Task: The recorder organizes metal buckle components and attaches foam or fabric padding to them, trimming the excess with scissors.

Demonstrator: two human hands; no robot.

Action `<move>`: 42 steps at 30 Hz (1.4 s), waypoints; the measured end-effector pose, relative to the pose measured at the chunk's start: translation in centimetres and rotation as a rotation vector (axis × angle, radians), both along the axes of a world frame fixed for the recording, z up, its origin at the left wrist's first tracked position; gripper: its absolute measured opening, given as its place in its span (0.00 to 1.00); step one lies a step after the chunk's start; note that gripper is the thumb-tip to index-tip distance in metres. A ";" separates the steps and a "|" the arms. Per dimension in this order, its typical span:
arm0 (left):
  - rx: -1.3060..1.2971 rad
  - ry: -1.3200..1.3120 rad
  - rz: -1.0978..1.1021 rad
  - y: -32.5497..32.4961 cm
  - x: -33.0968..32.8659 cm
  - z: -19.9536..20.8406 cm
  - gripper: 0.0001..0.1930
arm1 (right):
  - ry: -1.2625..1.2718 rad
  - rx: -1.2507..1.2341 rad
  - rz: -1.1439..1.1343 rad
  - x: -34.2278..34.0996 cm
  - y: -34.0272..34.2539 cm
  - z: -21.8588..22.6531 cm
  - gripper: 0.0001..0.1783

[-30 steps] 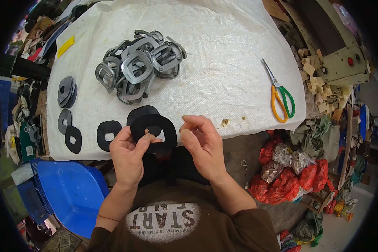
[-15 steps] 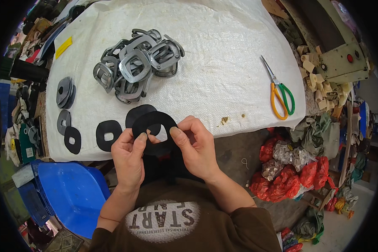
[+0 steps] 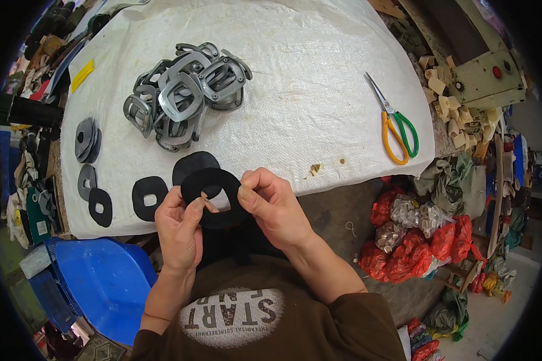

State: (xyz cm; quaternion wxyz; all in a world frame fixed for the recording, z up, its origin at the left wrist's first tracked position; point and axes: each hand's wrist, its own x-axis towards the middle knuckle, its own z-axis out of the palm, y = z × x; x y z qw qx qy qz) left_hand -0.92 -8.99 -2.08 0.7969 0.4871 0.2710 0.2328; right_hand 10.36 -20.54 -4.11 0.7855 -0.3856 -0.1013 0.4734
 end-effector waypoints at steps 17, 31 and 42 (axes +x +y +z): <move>-0.107 -0.069 -0.092 -0.2 0.1 0.5 0.07 | 0.089 0.252 0.225 -0.5 0.3 0.2 0.14; -0.158 -0.076 -0.025 0.0 0.1 0.4 0.06 | -0.207 0.020 0.078 0.4 -0.5 1.0 0.12; -0.054 -0.001 -0.059 0.0 -0.2 0.0 0.07 | -0.247 0.105 -0.032 -0.1 0.0 0.7 0.07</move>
